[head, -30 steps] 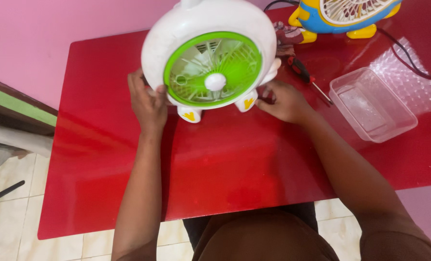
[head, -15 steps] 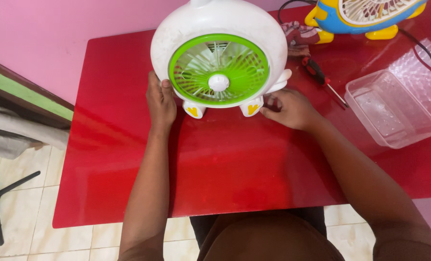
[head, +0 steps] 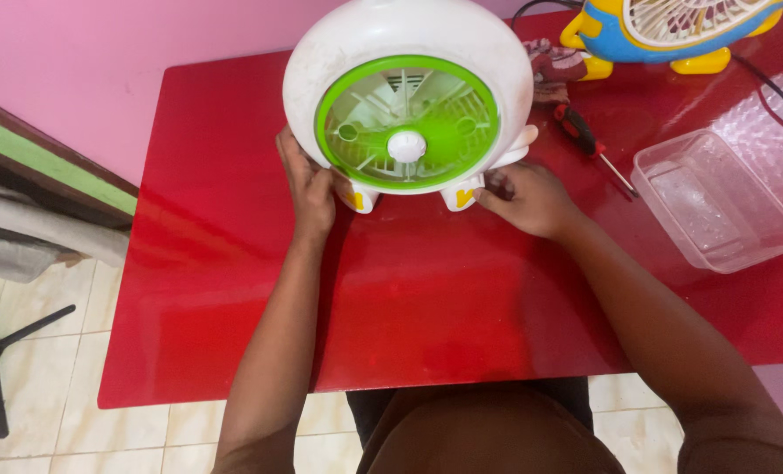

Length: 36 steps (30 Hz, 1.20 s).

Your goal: The person assembles a small white and green electric fan by attaching the front grille, inserting a central cap, and securing it by hand. They then wipe the fan's exterior with a cloth.

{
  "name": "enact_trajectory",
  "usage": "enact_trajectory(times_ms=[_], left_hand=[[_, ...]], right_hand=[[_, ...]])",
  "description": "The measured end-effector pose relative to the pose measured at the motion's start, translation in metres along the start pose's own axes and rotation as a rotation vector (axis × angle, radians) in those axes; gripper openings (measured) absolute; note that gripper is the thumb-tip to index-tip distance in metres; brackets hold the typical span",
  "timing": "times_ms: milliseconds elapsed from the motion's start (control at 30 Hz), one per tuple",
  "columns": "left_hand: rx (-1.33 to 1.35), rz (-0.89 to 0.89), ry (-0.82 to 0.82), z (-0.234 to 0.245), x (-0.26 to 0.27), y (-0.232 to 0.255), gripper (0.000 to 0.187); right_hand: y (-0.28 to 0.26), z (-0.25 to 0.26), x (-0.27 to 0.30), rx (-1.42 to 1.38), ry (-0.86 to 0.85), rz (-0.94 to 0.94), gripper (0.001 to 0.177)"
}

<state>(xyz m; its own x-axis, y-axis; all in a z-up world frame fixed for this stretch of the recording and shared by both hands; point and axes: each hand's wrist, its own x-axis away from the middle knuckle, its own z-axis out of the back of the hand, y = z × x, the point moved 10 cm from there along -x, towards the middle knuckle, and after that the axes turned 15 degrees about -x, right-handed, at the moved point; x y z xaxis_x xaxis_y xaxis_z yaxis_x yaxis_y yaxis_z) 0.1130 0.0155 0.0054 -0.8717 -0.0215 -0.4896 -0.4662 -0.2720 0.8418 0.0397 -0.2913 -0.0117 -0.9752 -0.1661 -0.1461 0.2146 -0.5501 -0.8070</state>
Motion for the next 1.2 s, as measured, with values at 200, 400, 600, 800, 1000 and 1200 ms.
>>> enact_trajectory(times_ms=[200, 400, 600, 800, 1000, 1200], left_hand=[[-0.008, -0.034, 0.046, 0.004, 0.001, 0.002, 0.056], [-0.087, -0.085, 0.039, 0.001, -0.001, 0.002, 0.065], [0.052, -0.005, -0.01, 0.002, -0.002, -0.007, 0.065], [0.091, 0.023, 0.06, 0.011, -0.006, -0.018, 0.063], [0.126, 0.011, 0.037, 0.011, -0.002, -0.018, 0.047], [0.067, -0.038, 0.059, 0.013, 0.003, -0.013, 0.05]], right_hand=[[-0.005, -0.001, -0.001, 0.037, -0.009, 0.055, 0.031], [-0.005, -0.001, -0.001, 0.061, -0.018, 0.046, 0.032], [-0.012, -0.002, 0.0, 0.063, -0.035, 0.079, 0.029], [0.005, 0.004, 0.0, -0.068, -0.015, 0.032, 0.024], [0.026, 0.03, -0.002, -0.462, 0.081, 0.218, 0.042], [0.053, 0.074, -0.021, 0.162, 0.454, 0.298, 0.046]])
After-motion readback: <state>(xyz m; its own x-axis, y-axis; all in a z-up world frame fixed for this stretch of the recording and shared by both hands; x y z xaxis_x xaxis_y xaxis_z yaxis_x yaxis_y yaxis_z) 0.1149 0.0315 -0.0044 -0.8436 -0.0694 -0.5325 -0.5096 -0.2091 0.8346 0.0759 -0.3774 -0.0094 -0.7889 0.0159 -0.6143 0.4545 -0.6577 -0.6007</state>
